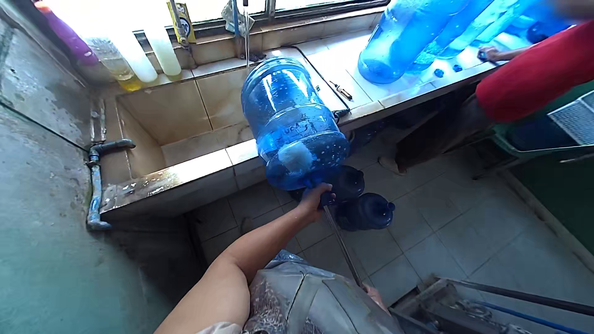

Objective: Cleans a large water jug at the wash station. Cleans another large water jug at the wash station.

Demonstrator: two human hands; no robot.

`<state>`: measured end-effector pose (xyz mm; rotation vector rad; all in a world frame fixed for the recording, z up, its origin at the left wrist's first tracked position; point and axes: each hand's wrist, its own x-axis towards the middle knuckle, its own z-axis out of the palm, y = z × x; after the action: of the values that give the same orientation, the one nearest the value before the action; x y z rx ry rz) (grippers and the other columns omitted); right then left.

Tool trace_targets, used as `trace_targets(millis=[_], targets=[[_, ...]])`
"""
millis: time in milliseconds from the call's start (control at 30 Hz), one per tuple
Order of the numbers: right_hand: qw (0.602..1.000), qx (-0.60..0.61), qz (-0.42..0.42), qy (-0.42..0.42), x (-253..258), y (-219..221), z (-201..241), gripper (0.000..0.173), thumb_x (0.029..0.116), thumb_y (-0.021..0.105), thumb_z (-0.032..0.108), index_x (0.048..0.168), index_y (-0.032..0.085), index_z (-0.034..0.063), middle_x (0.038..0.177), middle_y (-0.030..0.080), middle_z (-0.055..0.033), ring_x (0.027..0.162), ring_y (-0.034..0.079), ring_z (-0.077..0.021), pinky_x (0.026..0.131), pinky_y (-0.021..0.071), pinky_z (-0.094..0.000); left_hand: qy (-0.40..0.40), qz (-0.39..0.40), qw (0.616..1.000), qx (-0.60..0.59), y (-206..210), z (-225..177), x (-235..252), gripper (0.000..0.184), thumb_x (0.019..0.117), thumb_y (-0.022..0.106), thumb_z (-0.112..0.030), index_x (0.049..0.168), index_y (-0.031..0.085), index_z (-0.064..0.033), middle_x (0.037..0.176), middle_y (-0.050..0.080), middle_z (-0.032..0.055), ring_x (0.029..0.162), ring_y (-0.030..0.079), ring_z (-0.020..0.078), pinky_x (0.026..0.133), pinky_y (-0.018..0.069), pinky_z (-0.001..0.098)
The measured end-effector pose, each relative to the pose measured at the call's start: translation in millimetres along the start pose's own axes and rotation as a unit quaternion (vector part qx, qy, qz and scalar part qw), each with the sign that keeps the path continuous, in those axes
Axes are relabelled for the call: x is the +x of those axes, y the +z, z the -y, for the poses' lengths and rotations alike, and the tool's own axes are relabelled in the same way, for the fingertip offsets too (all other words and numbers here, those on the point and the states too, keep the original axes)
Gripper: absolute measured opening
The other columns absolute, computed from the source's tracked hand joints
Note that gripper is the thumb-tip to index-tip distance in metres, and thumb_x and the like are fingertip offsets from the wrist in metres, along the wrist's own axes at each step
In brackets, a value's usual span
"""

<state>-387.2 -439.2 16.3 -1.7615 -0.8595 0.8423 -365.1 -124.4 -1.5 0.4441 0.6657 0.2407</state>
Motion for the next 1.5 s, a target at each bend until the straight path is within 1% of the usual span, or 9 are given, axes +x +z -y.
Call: trace_targets(millis=[100, 300, 433, 633, 800, 967, 1167, 1333, 1500], targets=[[0.883, 0.048, 0.084, 0.46, 21.9, 0.4, 50.1, 0.015, 0.0986, 0.055, -0.004, 0.111, 0.061, 0.0013, 0.084, 0.065, 0.0001, 0.075, 0.06, -0.0025, 0.075, 0.0514, -0.0216, -0.019, 0.073, 0.995, -0.058, -3.1, -9.2, -1.2, 0.024, 0.1046, 0.049, -0.014, 0.125, 0.051, -0.0022, 0.11, 0.069, 0.015, 0.08, 0.068, 0.0169, 0.072, 0.0573, 0.0291], [0.951, -0.112, -0.06, 0.281, -2.2, -22.1, -61.9, 0.03, 0.0981, 0.063, 0.003, 0.127, 0.07, 0.001, 0.106, 0.076, -0.0132, 0.088, 0.07, -0.017, 0.086, 0.0553, -0.0391, 0.005, 0.012, 1.0, -0.019, 3.6, -20.5, 4.4, 0.028, 0.0984, 0.066, -0.021, 0.122, 0.057, -0.009, 0.1, 0.066, 0.01, 0.083, 0.066, 0.0191, 0.074, 0.0568, 0.0333], [0.889, 0.172, 0.159, 0.393, -18.8, -35.1, 13.9, 0.015, 0.0838, 0.07, 0.016, 0.099, 0.071, 0.0195, 0.065, 0.064, 0.0119, 0.05, 0.05, 0.004, 0.051, 0.0449, -0.0156, -0.008, 0.072, 0.996, -0.051, -1.5, -32.5, 1.2, 0.024, 0.0996, 0.055, -0.019, 0.121, 0.056, -0.0086, 0.112, 0.07, 0.012, 0.08, 0.069, 0.0161, 0.068, 0.0565, 0.029], [0.947, -0.15, -0.047, 0.281, -16.5, -32.8, -27.5, 0.032, 0.0983, 0.062, 0.003, 0.13, 0.068, 0.0021, 0.107, 0.074, -0.0155, 0.08, 0.064, -0.0172, 0.078, 0.0519, -0.0387, 0.004, 0.053, 0.997, -0.06, 5.0, -37.3, 1.1, 0.03, 0.1021, 0.057, -0.038, 0.117, 0.056, -0.0111, 0.097, 0.066, 0.0098, 0.078, 0.066, 0.0193, 0.069, 0.0569, 0.0333], [0.899, 0.131, 0.113, 0.403, -14.9, -23.3, 37.7, 0.024, 0.0898, 0.056, 0.0, 0.108, 0.066, 0.012, 0.065, 0.065, 0.0103, 0.048, 0.05, 0.004, 0.049, 0.0442, -0.0141, 0.011, 0.125, 0.986, -0.106, -0.1, -42.0, 5.9, 0.028, 0.0981, 0.054, -0.03, 0.118, 0.056, -0.0108, 0.11, 0.071, 0.013, 0.075, 0.068, 0.017, 0.063, 0.0557, 0.0295], [0.93, -0.229, -0.097, 0.272, -5.9, -26.2, -18.0, 0.031, 0.0996, 0.061, 0.007, 0.13, 0.07, 0.0053, 0.097, 0.073, -0.0209, 0.081, 0.067, -0.0301, 0.08, 0.0533, -0.0533, -0.015, 0.065, 0.993, -0.1, 9.0, -49.0, 5.8, 0.061, 0.0969, 0.053, -0.063, 0.124, 0.053, -0.0083, 0.098, 0.068, 0.0162, 0.078, 0.069, 0.0254, 0.069, 0.0595, 0.0378], [0.909, 0.153, 0.125, 0.368, -1.9, -28.0, 21.5, 0.029, 0.0866, 0.064, 0.009, 0.115, 0.07, 0.0129, 0.065, 0.064, 0.0083, 0.046, 0.048, 0.0024, 0.046, 0.0425, -0.0164, -0.003, 0.162, 0.977, -0.137, 2.8, -53.1, 12.6, 0.029, 0.0989, 0.054, -0.034, 0.116, 0.056, -0.0115, 0.118, 0.07, 0.0169, 0.077, 0.07, 0.0204, 0.063, 0.0569, 0.0303], [0.925, -0.255, -0.097, 0.265, 12.7, -24.7, -11.8, 0.031, 0.1005, 0.061, 0.011, 0.13, 0.07, 0.0069, 0.097, 0.073, -0.0207, 0.081, 0.069, -0.0326, 0.079, 0.0543, -0.0563, 0.012, 0.067, 0.994, -0.09, 12.9, -61.2, 16.8, 0.031, 0.0981, 0.062, -0.037, 0.114, 0.059, -0.0106, 0.095, 0.068, 0.0109, 0.075, 0.067, 0.0197, 0.064, 0.0578, 0.0331], [0.913, 0.142, 0.118, 0.363, 13.5, -28.0, 27.2, 0.03, 0.09, 0.058, 0.002, 0.117, 0.068, 0.0108, 0.07, 0.066, 0.0082, 0.049, 0.049, 0.0025, 0.048, 0.0439, -0.0158, 0.011, 0.163, 0.98, -0.113, 6.2, -63.5, 29.8, 0.025, 0.093, 0.059, -0.025, 0.113, 0.059, -0.0105, 0.107, 0.07, 0.0127, 0.071, 0.066, 0.0157, 0.059, 0.054, 0.0275]])
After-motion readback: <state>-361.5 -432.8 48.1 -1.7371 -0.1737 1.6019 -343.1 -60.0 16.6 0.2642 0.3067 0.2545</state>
